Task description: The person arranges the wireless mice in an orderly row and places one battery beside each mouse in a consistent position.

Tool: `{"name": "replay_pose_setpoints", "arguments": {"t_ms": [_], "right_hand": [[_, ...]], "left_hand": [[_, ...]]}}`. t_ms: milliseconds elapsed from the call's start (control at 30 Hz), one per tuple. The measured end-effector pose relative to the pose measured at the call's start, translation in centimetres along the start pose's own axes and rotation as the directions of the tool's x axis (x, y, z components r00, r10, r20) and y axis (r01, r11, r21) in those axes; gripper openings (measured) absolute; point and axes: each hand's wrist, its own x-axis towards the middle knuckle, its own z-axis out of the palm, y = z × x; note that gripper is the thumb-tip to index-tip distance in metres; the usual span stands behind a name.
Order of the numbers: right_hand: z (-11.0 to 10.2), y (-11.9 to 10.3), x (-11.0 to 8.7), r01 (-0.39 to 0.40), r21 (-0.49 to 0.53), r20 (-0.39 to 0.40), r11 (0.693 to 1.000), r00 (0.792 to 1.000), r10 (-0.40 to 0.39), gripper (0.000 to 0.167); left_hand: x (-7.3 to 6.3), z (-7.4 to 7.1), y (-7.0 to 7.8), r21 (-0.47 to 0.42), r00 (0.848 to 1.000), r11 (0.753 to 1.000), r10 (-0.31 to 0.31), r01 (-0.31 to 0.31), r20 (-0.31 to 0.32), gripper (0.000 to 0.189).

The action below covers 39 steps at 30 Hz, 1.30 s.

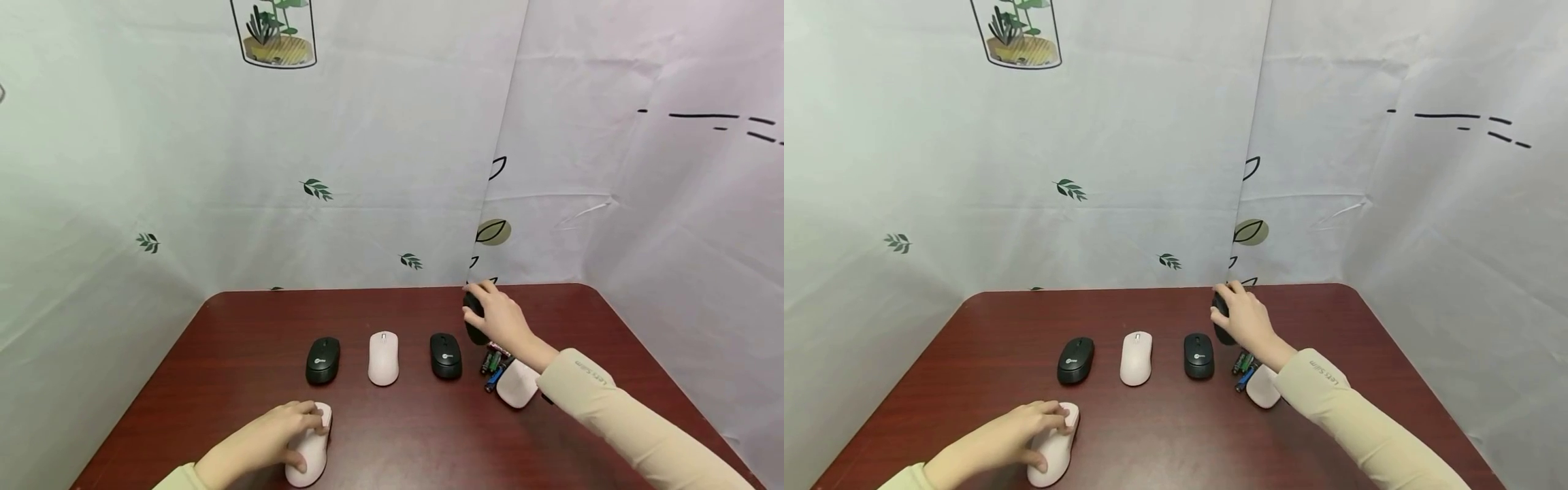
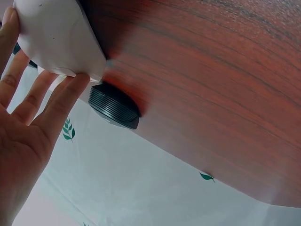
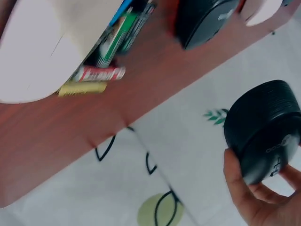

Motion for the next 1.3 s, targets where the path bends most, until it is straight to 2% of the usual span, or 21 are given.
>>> {"name": "replay_pose_setpoints", "arguments": {"t_ms": [200, 367, 467, 533, 600, 767, 1033, 1300], "right_hand": [[0.3, -1.9, -0.2, 0.021, 0.062, 0.048, 0.998, 0.999, -0.024, 0.039], [0.5, -3.6, -0.3, 0.027, 0.069, 0.077, 0.997, 0.996, -0.033, 0.041], [0.7, -4.7, -0.3, 0.032, 0.071, 0.069, 0.997, 0.997, -0.037, 0.038], [0.8, -5.4, -0.3, 0.030, 0.073, 0.062, 0.997, 0.997, -0.035, 0.035], [0.9, -6.1, -0.3, 0.026, 0.082, 0.065, 0.996, 0.997, -0.031, 0.031], [1.4, -7.7, -0.2, 0.010, 0.135, 0.117, 0.991, 0.993, -0.026, 0.025], [2.4, -10.1, -0.8, -0.012, 0.210, 0.191, 0.978, 0.981, -0.029, 0.023], [3.8, -11.9, -1.6, 0.065, 0.116, 0.206, 0.991, 0.975, -0.088, 0.028]], "left_hand": [[0.4, 0.0, -0.2, -0.002, 1.000, 1.000, 0.018, -0.018, 0.009, 0.046], [0.6, 0.1, -0.5, 0.047, 0.995, 0.995, 0.088, -0.086, -0.041, 0.046], [0.7, 0.2, -0.6, 0.057, 0.992, 0.993, 0.107, -0.104, -0.062, 0.047], [0.8, 0.2, -0.5, 0.048, 0.994, 0.995, 0.094, -0.091, -0.055, 0.047], [0.8, 0.1, -0.3, 0.022, 0.998, 0.998, 0.051, -0.051, -0.022, 0.047], [0.6, 0.2, 0.2, 0.002, 1.000, 1.000, -0.019, 0.019, 0.006, 0.044], [-0.2, 0.6, 0.3, 0.014, 1.000, 1.000, -0.018, 0.019, -0.021, 0.044], [-0.3, 0.4, 0.1, 0.002, 1.000, 1.000, -0.016, 0.016, -0.020, 0.044]]}}
